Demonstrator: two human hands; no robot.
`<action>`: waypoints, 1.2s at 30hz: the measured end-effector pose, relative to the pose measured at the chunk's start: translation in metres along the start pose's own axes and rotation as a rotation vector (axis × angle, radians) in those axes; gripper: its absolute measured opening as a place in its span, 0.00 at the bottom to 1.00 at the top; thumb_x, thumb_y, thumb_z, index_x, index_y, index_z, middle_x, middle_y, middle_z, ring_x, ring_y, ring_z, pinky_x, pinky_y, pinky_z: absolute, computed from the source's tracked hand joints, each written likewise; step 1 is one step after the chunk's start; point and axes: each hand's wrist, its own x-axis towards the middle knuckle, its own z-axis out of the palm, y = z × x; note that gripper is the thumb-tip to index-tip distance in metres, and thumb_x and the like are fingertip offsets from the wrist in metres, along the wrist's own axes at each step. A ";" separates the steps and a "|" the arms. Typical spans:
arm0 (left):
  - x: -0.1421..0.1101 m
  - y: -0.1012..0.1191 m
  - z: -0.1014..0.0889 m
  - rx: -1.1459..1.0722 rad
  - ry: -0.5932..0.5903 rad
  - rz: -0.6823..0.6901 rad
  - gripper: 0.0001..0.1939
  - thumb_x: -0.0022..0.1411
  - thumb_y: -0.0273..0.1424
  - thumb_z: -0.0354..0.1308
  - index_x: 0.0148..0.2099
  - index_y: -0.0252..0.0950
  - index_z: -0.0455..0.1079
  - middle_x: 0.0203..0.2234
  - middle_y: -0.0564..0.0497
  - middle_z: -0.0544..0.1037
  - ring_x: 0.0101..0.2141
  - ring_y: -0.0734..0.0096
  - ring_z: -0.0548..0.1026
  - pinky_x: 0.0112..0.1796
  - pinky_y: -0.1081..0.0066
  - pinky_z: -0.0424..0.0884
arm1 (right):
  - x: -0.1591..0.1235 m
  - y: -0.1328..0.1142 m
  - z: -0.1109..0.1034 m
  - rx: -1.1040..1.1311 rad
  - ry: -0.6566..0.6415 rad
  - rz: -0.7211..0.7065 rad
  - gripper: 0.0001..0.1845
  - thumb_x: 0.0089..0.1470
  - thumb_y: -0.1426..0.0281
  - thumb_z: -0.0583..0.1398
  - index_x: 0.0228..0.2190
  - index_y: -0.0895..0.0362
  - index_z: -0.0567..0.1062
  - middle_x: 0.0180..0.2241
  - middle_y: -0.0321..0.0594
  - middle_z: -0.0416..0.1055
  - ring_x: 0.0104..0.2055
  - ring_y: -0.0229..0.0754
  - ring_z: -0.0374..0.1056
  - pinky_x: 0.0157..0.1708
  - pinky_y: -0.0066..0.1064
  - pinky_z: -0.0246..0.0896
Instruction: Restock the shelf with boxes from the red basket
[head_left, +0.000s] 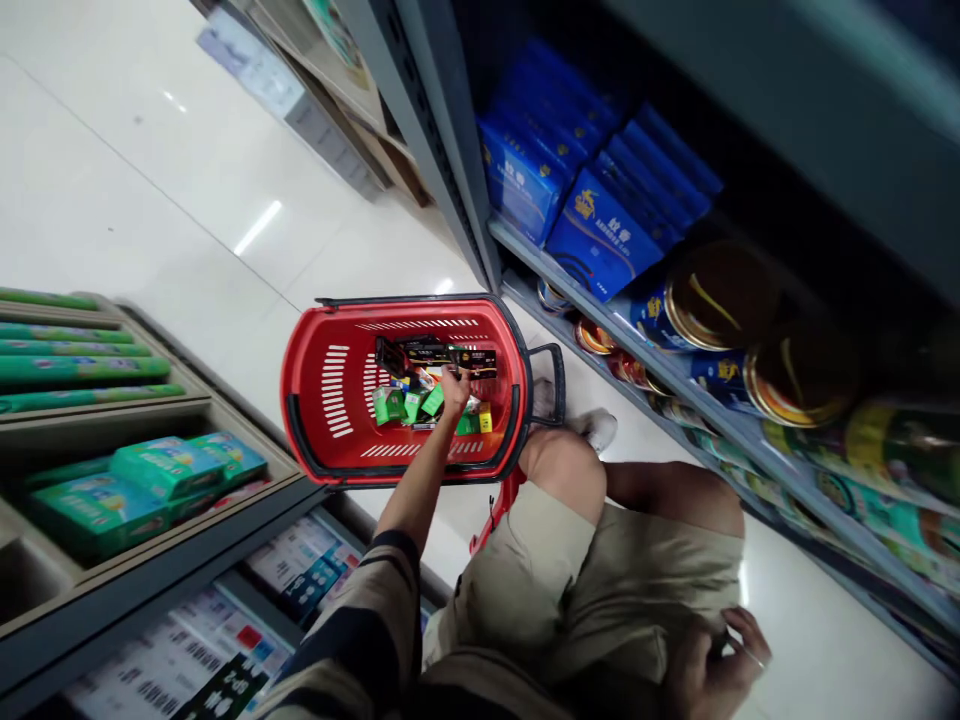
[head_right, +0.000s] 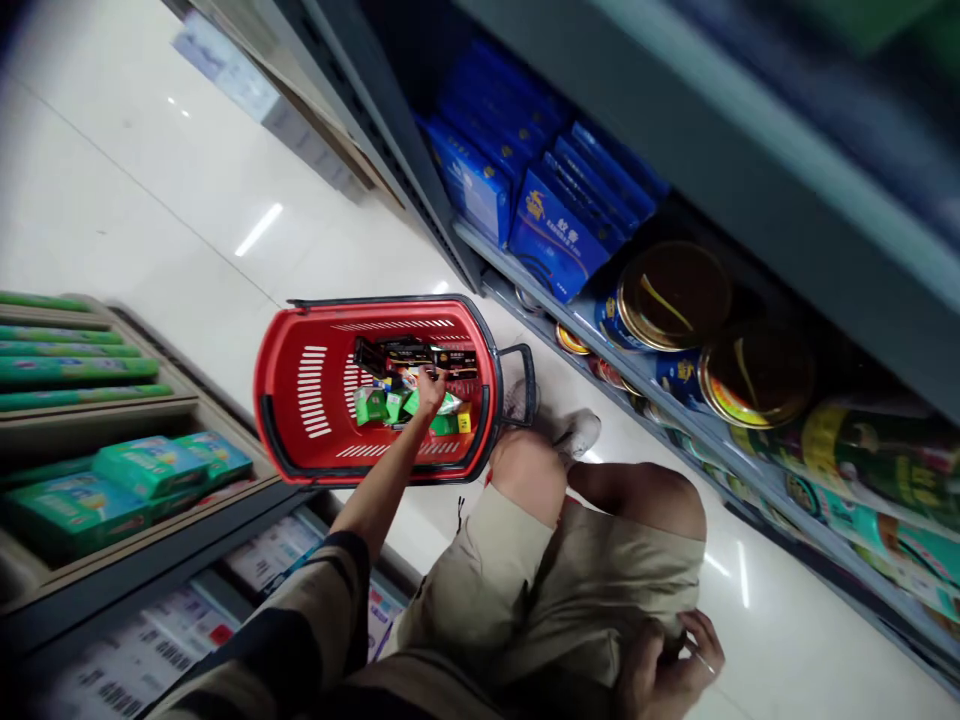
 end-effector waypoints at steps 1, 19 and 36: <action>-0.014 0.009 -0.023 -0.042 0.027 0.057 0.24 0.78 0.31 0.57 0.70 0.26 0.64 0.63 0.33 0.78 0.60 0.60 0.77 0.63 0.67 0.72 | -0.001 -0.002 -0.002 0.029 0.013 -0.044 0.30 0.57 0.49 0.61 0.60 0.12 0.71 0.69 0.37 0.67 0.74 0.77 0.62 0.71 0.81 0.57; -0.492 0.326 -0.335 -0.872 -0.345 1.462 0.50 0.74 0.51 0.69 0.86 0.51 0.49 0.52 0.45 0.83 0.46 0.61 0.84 0.46 0.60 0.89 | 0.060 -0.361 -0.227 1.152 -0.191 -1.011 0.28 0.69 0.54 0.71 0.61 0.57 0.81 0.58 0.51 0.81 0.58 0.54 0.80 0.64 0.51 0.78; -0.551 0.464 -0.368 -0.615 -0.231 1.743 0.36 0.75 0.51 0.68 0.74 0.39 0.69 0.57 0.38 0.81 0.52 0.56 0.83 0.59 0.51 0.79 | 0.137 -0.362 -0.376 0.897 -0.015 -1.157 0.36 0.62 0.60 0.74 0.67 0.60 0.79 0.48 0.52 0.83 0.36 0.46 0.81 0.34 0.33 0.76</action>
